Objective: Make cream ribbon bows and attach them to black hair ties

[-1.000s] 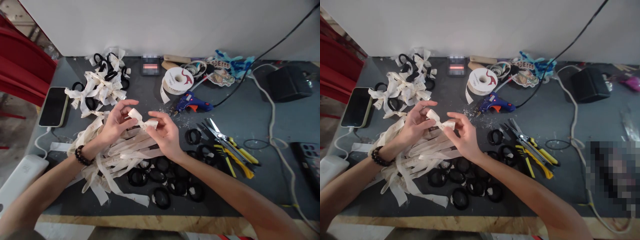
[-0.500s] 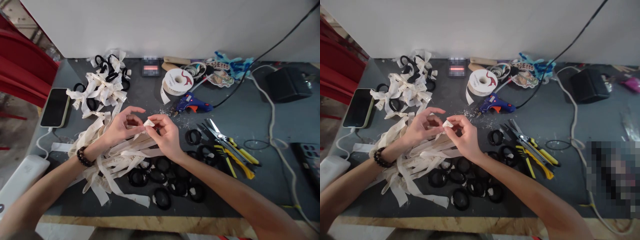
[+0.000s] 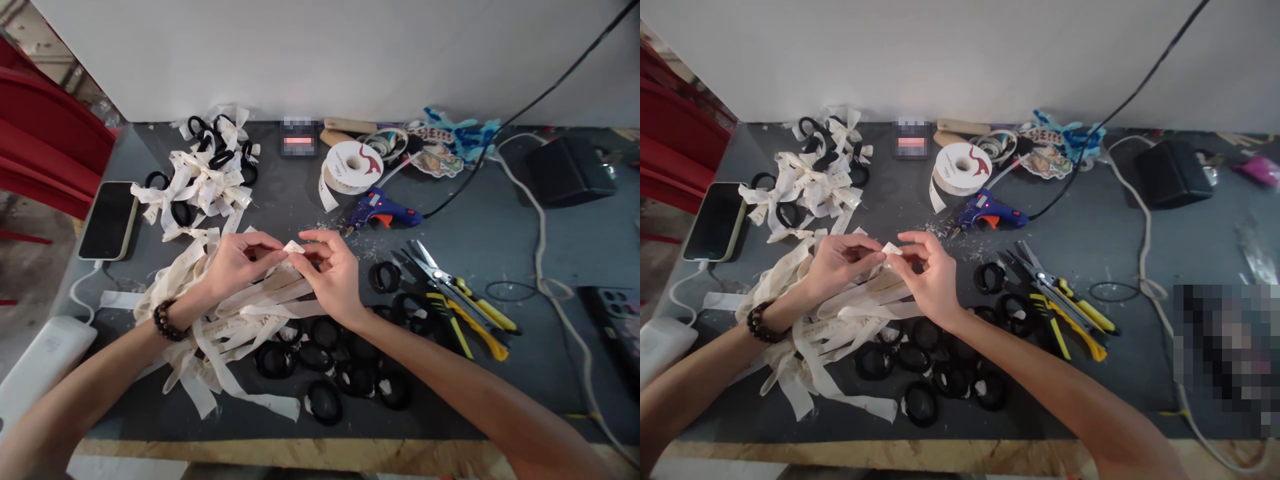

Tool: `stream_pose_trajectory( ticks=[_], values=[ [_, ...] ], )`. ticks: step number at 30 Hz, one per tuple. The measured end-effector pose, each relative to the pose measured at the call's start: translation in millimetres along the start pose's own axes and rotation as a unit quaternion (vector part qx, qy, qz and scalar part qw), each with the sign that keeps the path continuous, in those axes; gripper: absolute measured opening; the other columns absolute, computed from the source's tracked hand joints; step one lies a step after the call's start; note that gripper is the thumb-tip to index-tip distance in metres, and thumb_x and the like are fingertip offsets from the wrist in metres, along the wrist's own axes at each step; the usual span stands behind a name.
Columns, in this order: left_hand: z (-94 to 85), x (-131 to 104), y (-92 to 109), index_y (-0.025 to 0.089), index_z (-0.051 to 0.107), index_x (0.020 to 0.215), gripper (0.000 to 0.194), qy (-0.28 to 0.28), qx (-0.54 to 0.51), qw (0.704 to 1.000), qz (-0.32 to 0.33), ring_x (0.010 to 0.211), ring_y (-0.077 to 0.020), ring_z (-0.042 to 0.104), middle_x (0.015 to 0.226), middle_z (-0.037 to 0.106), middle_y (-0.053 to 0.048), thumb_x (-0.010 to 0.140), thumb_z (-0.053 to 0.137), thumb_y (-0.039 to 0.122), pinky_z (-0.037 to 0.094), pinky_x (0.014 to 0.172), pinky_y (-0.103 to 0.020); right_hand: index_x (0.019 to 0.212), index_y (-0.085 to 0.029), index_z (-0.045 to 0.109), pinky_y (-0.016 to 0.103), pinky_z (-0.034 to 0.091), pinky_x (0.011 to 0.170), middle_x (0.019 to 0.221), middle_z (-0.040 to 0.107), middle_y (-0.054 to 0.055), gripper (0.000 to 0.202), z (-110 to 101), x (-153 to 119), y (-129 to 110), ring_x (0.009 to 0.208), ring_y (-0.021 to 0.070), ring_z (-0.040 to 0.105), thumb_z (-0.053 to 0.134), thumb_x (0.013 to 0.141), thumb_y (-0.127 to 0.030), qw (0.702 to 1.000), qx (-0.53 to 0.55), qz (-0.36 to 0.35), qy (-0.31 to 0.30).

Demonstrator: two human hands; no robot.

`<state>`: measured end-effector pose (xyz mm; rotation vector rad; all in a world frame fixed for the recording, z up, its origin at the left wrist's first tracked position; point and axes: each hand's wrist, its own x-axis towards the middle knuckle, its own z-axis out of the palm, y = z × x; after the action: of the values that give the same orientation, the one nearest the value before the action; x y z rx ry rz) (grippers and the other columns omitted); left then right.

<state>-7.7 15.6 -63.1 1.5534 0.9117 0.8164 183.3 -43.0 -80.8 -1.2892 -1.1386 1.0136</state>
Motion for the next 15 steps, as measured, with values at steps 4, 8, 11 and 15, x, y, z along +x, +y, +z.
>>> stream_pose_trajectory(
  ticks=[4,8,11,15],
  values=[
    [-0.3,-0.8,3.1,0.016,0.080,0.095,0.020,-0.001,-0.005,1.000,-0.002,0.057,-0.0095,0.053,0.071,0.070,-0.003,0.091,0.082,0.036,0.040,0.049,-0.022,0.116,-0.026,0.069,0.033,0.060,0.067,0.093,0.083,0.002,0.038,0.1,-0.1,-2.2,0.076,0.0187,0.077,0.086,0.084,-0.037,1.000,-0.001,0.002,-0.014],
    [-0.3,-2.4,10.3,0.016,0.073,0.093,0.019,-0.021,0.005,0.999,-0.025,0.052,-0.0078,0.047,0.063,0.062,0.001,0.094,0.076,0.035,0.037,0.046,-0.020,0.117,-0.026,0.069,0.033,0.060,0.067,0.094,0.083,0.003,0.036,0.4,-0.5,-2.1,0.077,0.0188,0.078,0.084,0.086,-0.036,1.000,-0.010,-0.007,-0.021],
    [0.2,-2.6,14.2,0.016,0.071,0.091,0.019,-0.026,0.024,0.999,-0.020,0.053,-0.0075,0.048,0.065,0.063,0.001,0.093,0.076,0.034,0.037,0.046,-0.019,0.117,-0.026,0.069,0.032,0.060,0.067,0.095,0.083,0.003,0.035,-0.2,-0.3,-0.2,0.078,0.0188,0.078,0.083,0.088,-0.038,0.999,-0.018,-0.012,-0.026],
    [1.1,-2.2,16.2,0.016,0.072,0.084,0.025,-0.016,0.036,0.999,-0.013,0.057,-0.0084,0.053,0.071,0.068,-0.001,0.087,0.083,0.038,0.041,0.049,-0.019,0.118,-0.026,0.069,0.033,0.059,0.067,0.096,0.082,0.003,0.034,-1.1,0.3,1.2,0.079,0.0190,0.077,0.082,0.089,-0.039,0.999,-0.012,-0.019,-0.038]
  ],
)
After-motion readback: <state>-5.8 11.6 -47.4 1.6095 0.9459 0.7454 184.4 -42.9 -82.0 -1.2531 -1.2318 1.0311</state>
